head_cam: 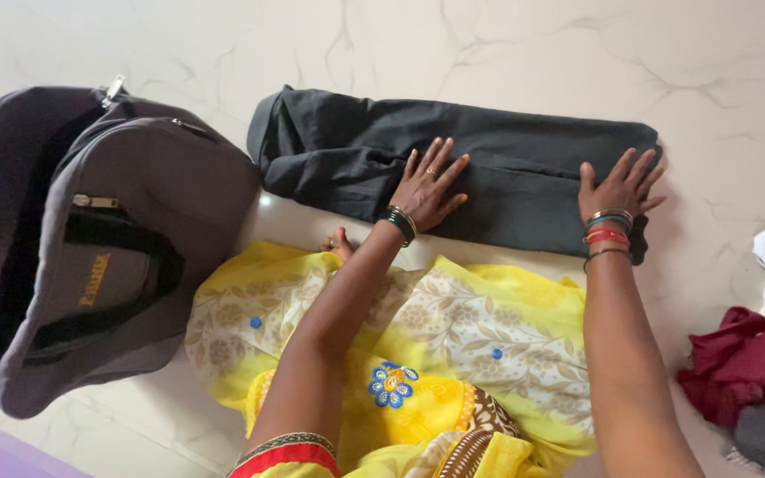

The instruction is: The person folds a pair of grey trousers and a pair of grey jeans by hand while sitting on the floor.

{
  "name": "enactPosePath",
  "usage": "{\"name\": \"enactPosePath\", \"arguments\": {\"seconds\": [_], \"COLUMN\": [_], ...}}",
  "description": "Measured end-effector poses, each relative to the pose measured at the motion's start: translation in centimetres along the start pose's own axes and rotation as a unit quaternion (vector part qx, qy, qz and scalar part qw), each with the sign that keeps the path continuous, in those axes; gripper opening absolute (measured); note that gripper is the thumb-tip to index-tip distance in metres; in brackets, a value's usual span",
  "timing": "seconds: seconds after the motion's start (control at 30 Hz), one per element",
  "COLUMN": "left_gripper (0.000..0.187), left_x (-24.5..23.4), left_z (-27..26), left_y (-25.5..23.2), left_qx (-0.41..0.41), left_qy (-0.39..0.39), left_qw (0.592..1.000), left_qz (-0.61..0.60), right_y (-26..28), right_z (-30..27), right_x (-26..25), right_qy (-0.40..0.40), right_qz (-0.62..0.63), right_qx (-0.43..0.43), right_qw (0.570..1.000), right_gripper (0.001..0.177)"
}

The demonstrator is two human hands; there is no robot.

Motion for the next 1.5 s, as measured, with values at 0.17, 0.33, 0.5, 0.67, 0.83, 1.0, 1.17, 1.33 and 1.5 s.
{"name": "enactPosePath", "arguments": {"seconds": [0.17,0.33,0.5,0.67,0.83,1.0,1.17,1.33,1.5], "left_gripper": [0.071,0.073,0.073,0.072,0.065,0.066,0.07,0.072,0.067], "left_x": [-6.1,-12.5,-10.8,-10.5,-6.9,-0.8,0.9,-2.0,-2.5], "left_z": [-1.3,-4.1,-2.6,-1.5,1.2,3.0,4.8,5.7,7.8], "left_y": [5.7,14.5,18.4,19.7,15.0,1.0,1.0,5.6,4.7], "left_qx": [-0.14,-0.327,-0.247,-0.244,-0.287,-0.044,-0.068,-0.037,-0.082], "left_qy": [-0.09,0.056,-0.009,0.0,-0.069,-0.034,0.083,0.101,0.036], "left_qw": [0.968,0.932,0.951,0.958,0.94,0.99,0.981,0.977,0.963], "left_qz": [0.186,0.148,0.187,0.153,0.171,0.131,0.164,0.183,0.253], "right_y": [3.2,2.3,2.3,1.9,0.0,-4.7,-11.6,-12.4,-8.7], "right_z": [-3.4,-1.9,-1.9,-1.8,-0.1,-0.2,-3.5,-4.2,-4.8], "right_x": [1.8,1.3,1.4,1.9,3.3,2.0,2.8,4.1,4.2], "right_qy": [0.019,0.009,0.01,0.014,0.022,-0.068,-0.051,0.031,-0.002], "right_qz": [0.047,0.029,0.004,0.008,0.028,0.14,0.121,0.097,0.121], "right_qx": [-0.138,-0.131,-0.102,-0.099,-0.09,0.031,0.231,0.298,0.227], "right_qw": [0.989,0.991,0.995,0.995,0.995,0.987,0.964,0.949,0.966], "right_gripper": [0.086,0.095,0.098,0.098,0.098,0.072,0.091,0.105,0.103]}}
Point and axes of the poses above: each hand's wrist, its own z-axis towards the middle knuckle, its own x-axis out of the palm, y = z × x, the point moved 1 cm from there along z, towards the middle knuckle, and after that the axes turned 2 degrees about -y, right-handed, at the moved point
